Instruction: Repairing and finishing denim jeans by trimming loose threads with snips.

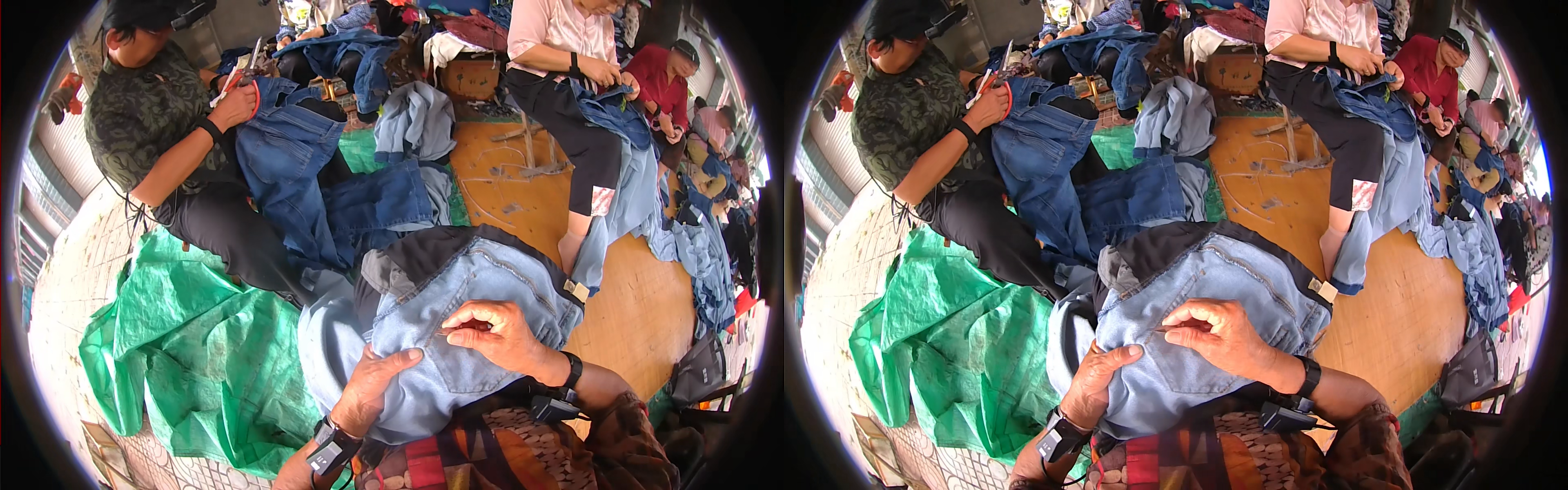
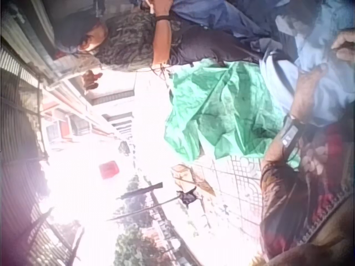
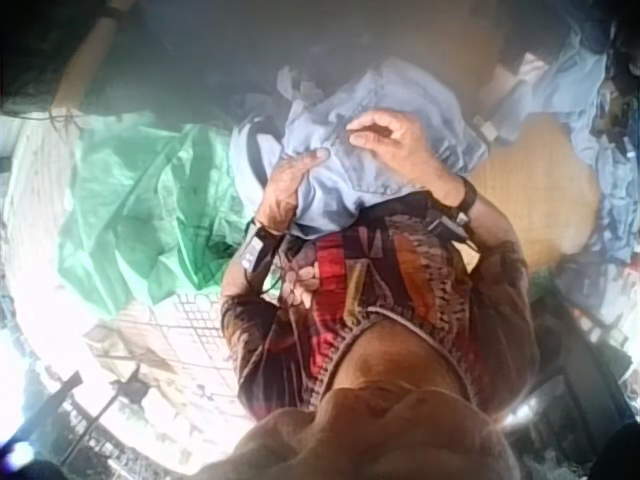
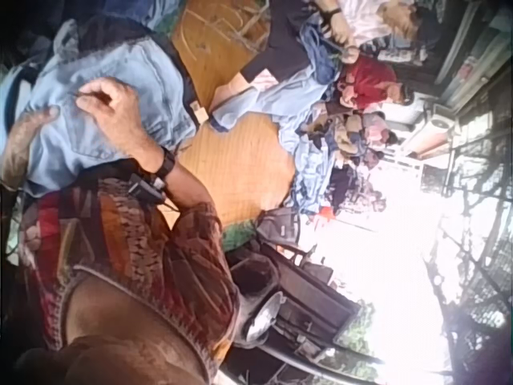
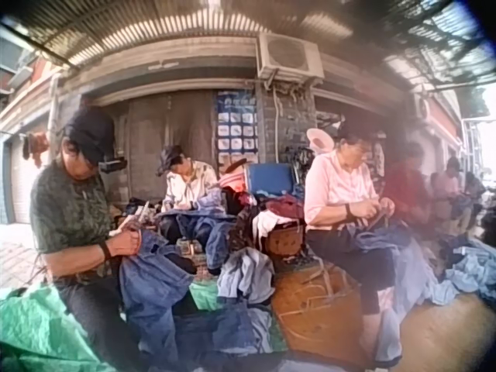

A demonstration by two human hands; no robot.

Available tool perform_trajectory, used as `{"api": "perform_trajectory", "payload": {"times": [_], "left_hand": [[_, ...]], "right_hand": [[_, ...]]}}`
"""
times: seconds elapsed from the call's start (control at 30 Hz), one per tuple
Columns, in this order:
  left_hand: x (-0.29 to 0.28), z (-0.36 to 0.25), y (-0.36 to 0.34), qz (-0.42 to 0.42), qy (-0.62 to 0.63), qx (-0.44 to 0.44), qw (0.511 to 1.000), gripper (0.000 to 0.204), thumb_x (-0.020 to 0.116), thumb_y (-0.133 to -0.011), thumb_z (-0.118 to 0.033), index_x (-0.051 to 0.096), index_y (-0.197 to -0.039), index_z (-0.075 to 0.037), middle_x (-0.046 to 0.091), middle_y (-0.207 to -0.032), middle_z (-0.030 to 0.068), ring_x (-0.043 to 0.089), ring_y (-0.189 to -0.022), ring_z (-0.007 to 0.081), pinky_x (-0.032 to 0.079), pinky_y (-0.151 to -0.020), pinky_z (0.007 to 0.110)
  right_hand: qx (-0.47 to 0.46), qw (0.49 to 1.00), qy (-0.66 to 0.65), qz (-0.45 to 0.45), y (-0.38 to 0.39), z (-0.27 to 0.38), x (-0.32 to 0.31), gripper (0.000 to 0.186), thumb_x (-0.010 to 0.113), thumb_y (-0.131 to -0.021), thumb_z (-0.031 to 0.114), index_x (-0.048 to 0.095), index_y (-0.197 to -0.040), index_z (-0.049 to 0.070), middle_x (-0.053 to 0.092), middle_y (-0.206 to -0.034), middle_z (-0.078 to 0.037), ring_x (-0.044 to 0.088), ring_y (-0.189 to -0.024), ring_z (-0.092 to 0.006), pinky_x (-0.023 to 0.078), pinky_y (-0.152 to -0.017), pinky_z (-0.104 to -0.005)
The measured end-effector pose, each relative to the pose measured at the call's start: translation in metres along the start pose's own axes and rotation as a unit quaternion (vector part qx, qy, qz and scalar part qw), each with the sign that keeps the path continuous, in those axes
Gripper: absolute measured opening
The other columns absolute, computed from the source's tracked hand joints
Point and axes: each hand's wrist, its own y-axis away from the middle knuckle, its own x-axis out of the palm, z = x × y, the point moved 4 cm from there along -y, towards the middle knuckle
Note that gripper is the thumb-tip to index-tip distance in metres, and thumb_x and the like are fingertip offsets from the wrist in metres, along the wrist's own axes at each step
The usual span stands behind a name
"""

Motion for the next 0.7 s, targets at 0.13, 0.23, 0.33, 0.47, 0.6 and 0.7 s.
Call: {"api": "perform_trajectory", "payload": {"times": [0.13, 0.23, 0.33, 0.47, 0.6, 0.7], "left_hand": [[-0.016, -0.002, -0.002, 0.019, -0.024, -0.010, 0.999, 0.049, 0.071, -0.076, -0.006, 0.053, -0.121, 0.000, 0.062, -0.109, 0.0055, 0.058, -0.100, 0.0137, 0.044, -0.089, 0.028], [-0.020, -0.023, -0.009, 0.034, -0.008, 0.059, 0.998, 0.056, 0.068, -0.079, -0.012, 0.045, -0.128, 0.002, 0.060, -0.112, 0.0072, 0.057, -0.101, 0.0148, 0.043, -0.090, 0.028], [-0.021, -0.044, -0.020, 0.023, -0.052, 0.096, 0.994, 0.063, 0.068, -0.082, -0.022, 0.039, -0.131, 0.004, 0.058, -0.111, 0.0081, 0.056, -0.098, 0.0156, 0.043, -0.089, 0.028], [-0.019, -0.045, -0.038, 0.019, -0.082, 0.105, 0.991, 0.050, 0.067, -0.082, -0.011, 0.045, -0.127, 0.001, 0.059, -0.108, 0.0088, 0.056, -0.095, 0.0139, 0.045, -0.084, 0.026], [-0.013, -0.040, -0.039, 0.012, -0.066, 0.123, 0.990, 0.045, 0.063, -0.079, 0.007, 0.051, -0.121, 0.000, 0.064, -0.101, 0.0063, 0.059, -0.088, 0.0117, 0.046, -0.080, 0.023], [-0.005, -0.036, -0.033, 0.012, -0.056, 0.143, 0.988, 0.045, 0.060, -0.079, 0.009, 0.050, -0.122, 0.000, 0.065, -0.101, 0.0058, 0.060, -0.089, 0.0103, 0.046, -0.081, 0.023]], "right_hand": [[-0.033, 0.999, 0.035, 0.023, 0.001, 0.002, 0.000, 0.022, 0.073, -0.078, 0.013, 0.064, -0.094, 0.001, 0.065, -0.086, -0.006, 0.061, -0.073, -0.0122, 0.050, -0.065, -0.0268], [-0.080, 0.980, 0.144, 0.109, 0.003, -0.003, 0.006, 0.023, 0.073, -0.077, 0.013, 0.063, -0.095, 0.003, 0.064, -0.087, -0.004, 0.060, -0.071, -0.0123, 0.050, -0.064, -0.0269], [-0.103, 0.970, 0.180, 0.128, 0.004, -0.006, 0.009, 0.026, 0.075, -0.074, 0.018, 0.064, -0.093, 0.005, 0.063, -0.083, -0.003, 0.061, -0.069, -0.0148, 0.050, -0.064, -0.0281], [-0.111, 0.950, 0.241, 0.166, 0.004, -0.004, 0.011, 0.026, 0.072, -0.077, 0.021, 0.061, -0.094, 0.006, 0.064, -0.089, -0.004, 0.064, -0.079, -0.0198, 0.052, -0.069, -0.0302], [-0.077, 0.973, 0.144, 0.162, 0.006, 0.003, 0.001, 0.027, 0.073, -0.078, 0.019, 0.062, -0.099, 0.005, 0.062, -0.086, -0.001, 0.061, -0.072, -0.0127, 0.050, -0.064, -0.0289], [-0.069, 0.993, 0.016, 0.091, 0.000, 0.017, -0.010, 0.033, 0.077, -0.075, 0.015, 0.060, -0.102, 0.005, 0.060, -0.083, 0.000, 0.058, -0.071, -0.0082, 0.049, -0.062, -0.0269]]}}
